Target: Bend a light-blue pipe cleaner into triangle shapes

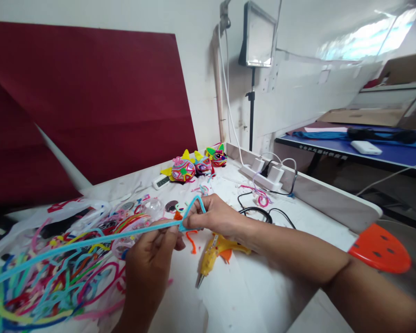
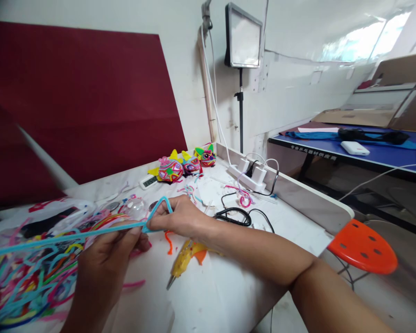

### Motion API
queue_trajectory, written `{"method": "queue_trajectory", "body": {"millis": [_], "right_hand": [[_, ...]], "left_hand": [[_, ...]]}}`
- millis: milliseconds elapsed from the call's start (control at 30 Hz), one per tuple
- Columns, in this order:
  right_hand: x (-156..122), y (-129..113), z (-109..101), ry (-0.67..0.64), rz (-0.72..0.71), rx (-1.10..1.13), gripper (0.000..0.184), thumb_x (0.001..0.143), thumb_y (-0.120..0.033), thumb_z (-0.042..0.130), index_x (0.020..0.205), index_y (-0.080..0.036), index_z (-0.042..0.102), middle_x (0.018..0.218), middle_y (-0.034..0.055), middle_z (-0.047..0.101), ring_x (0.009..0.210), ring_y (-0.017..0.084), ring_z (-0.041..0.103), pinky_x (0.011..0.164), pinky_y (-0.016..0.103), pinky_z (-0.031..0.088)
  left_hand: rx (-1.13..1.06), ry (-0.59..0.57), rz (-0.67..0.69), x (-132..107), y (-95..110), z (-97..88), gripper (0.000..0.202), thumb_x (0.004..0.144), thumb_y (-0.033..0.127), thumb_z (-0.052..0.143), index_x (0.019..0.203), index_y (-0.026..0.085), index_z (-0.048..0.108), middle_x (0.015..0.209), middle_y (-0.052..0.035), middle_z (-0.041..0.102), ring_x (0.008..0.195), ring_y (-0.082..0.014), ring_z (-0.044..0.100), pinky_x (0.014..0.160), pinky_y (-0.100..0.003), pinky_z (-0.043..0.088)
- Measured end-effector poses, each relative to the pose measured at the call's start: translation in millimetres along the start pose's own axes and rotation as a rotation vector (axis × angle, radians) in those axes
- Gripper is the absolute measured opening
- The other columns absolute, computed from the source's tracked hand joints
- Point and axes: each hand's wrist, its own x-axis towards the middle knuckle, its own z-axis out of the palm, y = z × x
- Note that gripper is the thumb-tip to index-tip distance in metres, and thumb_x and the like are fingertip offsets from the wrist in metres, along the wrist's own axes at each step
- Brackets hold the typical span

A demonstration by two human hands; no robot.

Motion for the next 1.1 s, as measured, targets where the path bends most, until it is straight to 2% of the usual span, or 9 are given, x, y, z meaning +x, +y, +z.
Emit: {"method": "queue_trajectory", "body": {"millis": [200, 467, 733, 1100], "right_hand": [[0.4, -0.4, 0.4, 0.005, 0.032, -0.007, 0.016, 0.058, -0.022, 0.071, 0.060, -0.014, 0.057, 0.058, -0.0040, 0.054, 0.056, 0.008, 0.046, 0.058, 0.023, 0.038], [0.7, -0.1, 0.1, -0.013, 0.024, 0.009, 0.014, 0.058, -0.020, 0.070, 0.060, -0.013, 0.058, 0.058, -0.0041, 0.054, 0.056, 0.008, 0.046, 0.059, 0.023, 0.037], [1.3, 1.2, -1.4, -0.034, 0.027, -0.019, 0.014, 0.061, -0.023, 0.069, 0.062, -0.013, 0.059, 0.058, -0.0036, 0.052, 0.057, 0.009, 0.046, 0.059, 0.024, 0.037], [0.9, 2.0, -2.6, -0.037, 0.030, -0.041, 0.013, 0.061, -0.023, 0.069, 0.063, -0.013, 0.061, 0.058, -0.0036, 0.052, 0.056, 0.009, 0.046, 0.059, 0.024, 0.037]], "left_hand": [[0.127, 0.016, 0.046, -2.4, 3.1, -1.0, 0.024, 0.076, 0.039, 0.060, 0.060, 0.021, 0.060, 0.056, 0.0023, 0.063, 0.060, -0.0151, 0.058, 0.063, -0.026, 0.045], [0.162, -0.024, 0.087, -2.3, 8.9, -2.7, 0.023, 0.077, 0.039, 0.057, 0.063, 0.021, 0.063, 0.055, 0.0027, 0.063, 0.059, -0.0152, 0.058, 0.061, -0.025, 0.044], [0.177, 0.011, 0.064, -2.1, 9.3, -1.5, 0.025, 0.075, 0.041, 0.060, 0.059, 0.021, 0.061, 0.054, 0.0019, 0.063, 0.057, -0.0159, 0.058, 0.060, -0.025, 0.045], [0.247, 0.036, 0.062, -1.6, 8.7, -2.2, 0.027, 0.074, 0.045, 0.060, 0.062, 0.021, 0.064, 0.054, 0.0021, 0.065, 0.059, -0.0171, 0.060, 0.060, -0.027, 0.045]]}}
